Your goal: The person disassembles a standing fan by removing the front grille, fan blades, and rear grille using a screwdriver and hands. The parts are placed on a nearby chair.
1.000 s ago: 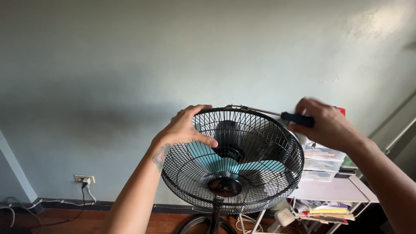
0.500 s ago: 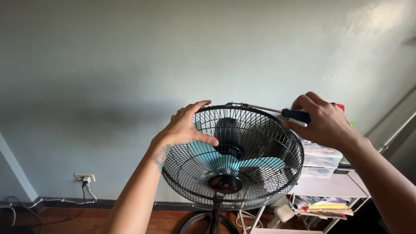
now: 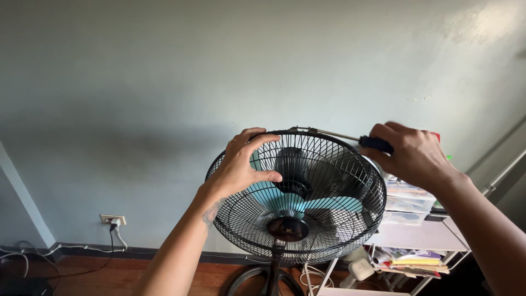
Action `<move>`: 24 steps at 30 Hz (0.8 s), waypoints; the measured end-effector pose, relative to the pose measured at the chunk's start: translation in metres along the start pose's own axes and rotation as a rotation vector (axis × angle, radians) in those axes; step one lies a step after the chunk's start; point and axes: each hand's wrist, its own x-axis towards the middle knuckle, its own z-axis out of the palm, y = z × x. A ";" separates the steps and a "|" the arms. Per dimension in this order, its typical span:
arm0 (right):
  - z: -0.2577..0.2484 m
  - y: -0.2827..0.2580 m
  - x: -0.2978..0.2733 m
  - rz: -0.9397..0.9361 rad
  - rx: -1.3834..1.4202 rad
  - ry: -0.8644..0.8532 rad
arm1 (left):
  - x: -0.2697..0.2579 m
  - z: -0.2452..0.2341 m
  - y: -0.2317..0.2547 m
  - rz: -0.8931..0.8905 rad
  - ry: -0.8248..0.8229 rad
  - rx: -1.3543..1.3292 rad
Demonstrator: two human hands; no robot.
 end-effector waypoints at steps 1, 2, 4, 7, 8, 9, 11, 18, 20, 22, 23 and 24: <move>-0.002 0.001 0.001 0.038 0.004 -0.048 | 0.002 -0.002 0.003 -0.017 -0.020 0.021; -0.002 0.000 0.001 0.078 0.010 -0.095 | 0.002 -0.004 0.005 -0.032 -0.043 0.043; -0.003 0.003 0.004 -0.036 0.032 -0.003 | 0.003 -0.007 0.010 -0.065 -0.080 0.070; -0.002 0.010 0.006 -0.031 0.053 0.032 | 0.009 -0.010 0.015 -0.103 -0.116 0.081; -0.001 0.010 0.006 -0.003 0.062 0.027 | 0.009 -0.011 0.017 -0.109 -0.125 0.084; 0.001 0.010 0.006 -0.062 0.040 0.122 | 0.010 -0.012 0.018 -0.116 -0.135 0.088; 0.006 0.009 0.003 -0.174 -0.004 0.312 | 0.012 -0.014 0.020 -0.126 -0.162 0.128; 0.028 0.010 -0.001 -0.072 -0.210 0.485 | 0.022 -0.018 0.023 -0.011 -0.188 0.192; 0.032 0.011 -0.007 0.244 -0.050 0.284 | 0.024 -0.017 0.024 -0.011 -0.203 0.202; 0.032 0.008 -0.014 0.360 0.158 0.196 | 0.024 -0.016 0.026 -0.024 -0.222 0.204; 0.030 0.004 -0.019 0.416 0.261 0.151 | 0.023 -0.016 0.026 -0.038 -0.233 0.201; 0.030 -0.004 -0.023 0.210 0.220 0.258 | 0.023 -0.016 0.026 -0.051 -0.243 0.198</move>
